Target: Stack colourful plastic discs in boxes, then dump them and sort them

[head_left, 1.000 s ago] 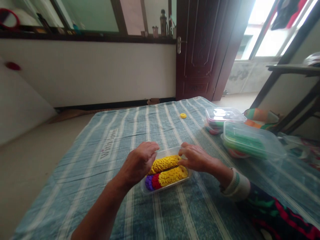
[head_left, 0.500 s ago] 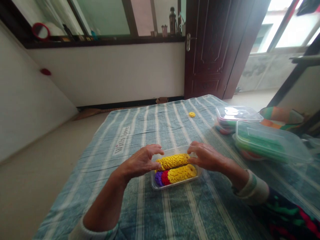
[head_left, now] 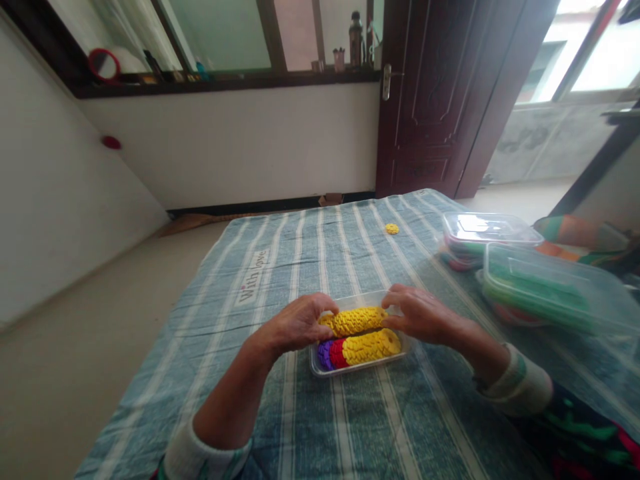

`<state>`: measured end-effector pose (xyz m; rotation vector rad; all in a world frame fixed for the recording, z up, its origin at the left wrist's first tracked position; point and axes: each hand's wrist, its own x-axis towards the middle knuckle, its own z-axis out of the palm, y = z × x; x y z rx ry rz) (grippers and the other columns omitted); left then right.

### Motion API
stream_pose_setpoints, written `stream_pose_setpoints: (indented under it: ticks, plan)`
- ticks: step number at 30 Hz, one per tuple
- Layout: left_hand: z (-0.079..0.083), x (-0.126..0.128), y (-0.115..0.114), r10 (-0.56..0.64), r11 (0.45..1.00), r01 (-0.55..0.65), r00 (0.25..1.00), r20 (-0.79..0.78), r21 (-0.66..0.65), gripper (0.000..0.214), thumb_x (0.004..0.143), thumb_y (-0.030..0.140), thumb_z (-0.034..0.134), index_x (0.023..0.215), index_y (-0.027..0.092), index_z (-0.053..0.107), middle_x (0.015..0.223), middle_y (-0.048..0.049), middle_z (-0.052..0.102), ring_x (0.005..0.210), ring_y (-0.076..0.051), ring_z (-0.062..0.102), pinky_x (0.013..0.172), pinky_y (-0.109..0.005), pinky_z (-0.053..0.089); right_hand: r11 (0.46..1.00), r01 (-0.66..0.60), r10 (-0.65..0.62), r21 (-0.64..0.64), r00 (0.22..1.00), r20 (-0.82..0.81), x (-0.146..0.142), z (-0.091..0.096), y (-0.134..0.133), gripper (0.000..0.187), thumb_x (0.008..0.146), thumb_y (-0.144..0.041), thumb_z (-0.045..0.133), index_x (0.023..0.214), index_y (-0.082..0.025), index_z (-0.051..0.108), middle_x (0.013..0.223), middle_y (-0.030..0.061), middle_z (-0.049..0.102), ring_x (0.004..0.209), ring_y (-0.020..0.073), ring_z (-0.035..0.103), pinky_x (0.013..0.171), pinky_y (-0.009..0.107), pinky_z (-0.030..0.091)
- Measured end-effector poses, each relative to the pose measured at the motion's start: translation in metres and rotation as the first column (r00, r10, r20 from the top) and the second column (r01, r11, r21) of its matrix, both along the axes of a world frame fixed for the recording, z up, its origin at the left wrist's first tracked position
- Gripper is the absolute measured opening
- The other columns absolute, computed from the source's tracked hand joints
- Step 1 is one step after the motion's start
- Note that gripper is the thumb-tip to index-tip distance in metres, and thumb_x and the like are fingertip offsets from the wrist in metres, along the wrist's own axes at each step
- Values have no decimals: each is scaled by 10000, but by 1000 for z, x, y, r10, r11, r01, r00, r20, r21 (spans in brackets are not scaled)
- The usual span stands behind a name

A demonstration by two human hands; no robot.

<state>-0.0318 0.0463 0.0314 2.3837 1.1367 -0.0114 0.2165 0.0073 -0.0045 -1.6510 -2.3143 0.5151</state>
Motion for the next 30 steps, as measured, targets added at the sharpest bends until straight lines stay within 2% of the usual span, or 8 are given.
stream_pose_setpoints:
  ticks: [12,17,23,30]
  plan:
    - [-8,0,1,-28,998,28,1000,-8,61,305,677,222,627,978,194,666,1011,-42,660,929,-213,595,848,-321,466,1000,1,-1,1,1000,20,0,-3,0,252,821,-338,607,997,-178,688,971,60,644,808,171,600,692,273,382]
    - [-11,1,0,-9,992,11,1000,-18,127,284,708,214,601,981,188,675,998,-56,667,891,-202,607,810,-304,475,1000,-4,4,16,1000,21,1,-6,1,252,819,-336,608,1003,-182,684,967,57,640,798,168,596,685,276,374]
    - [-10,6,-3,-32,986,40,998,-54,159,171,701,178,570,850,183,654,868,-37,646,800,-177,597,725,-271,469,1000,1,-2,18,1000,20,0,-6,1,246,811,-332,618,994,-183,686,964,57,640,804,169,594,679,275,368]
    - [-9,8,-5,-31,986,39,998,-50,160,180,708,178,560,868,169,641,891,-54,639,811,-184,599,735,-284,465,1000,-5,4,10,999,36,0,-6,1,253,816,-337,616,1003,-180,683,965,53,631,789,165,587,671,271,357]
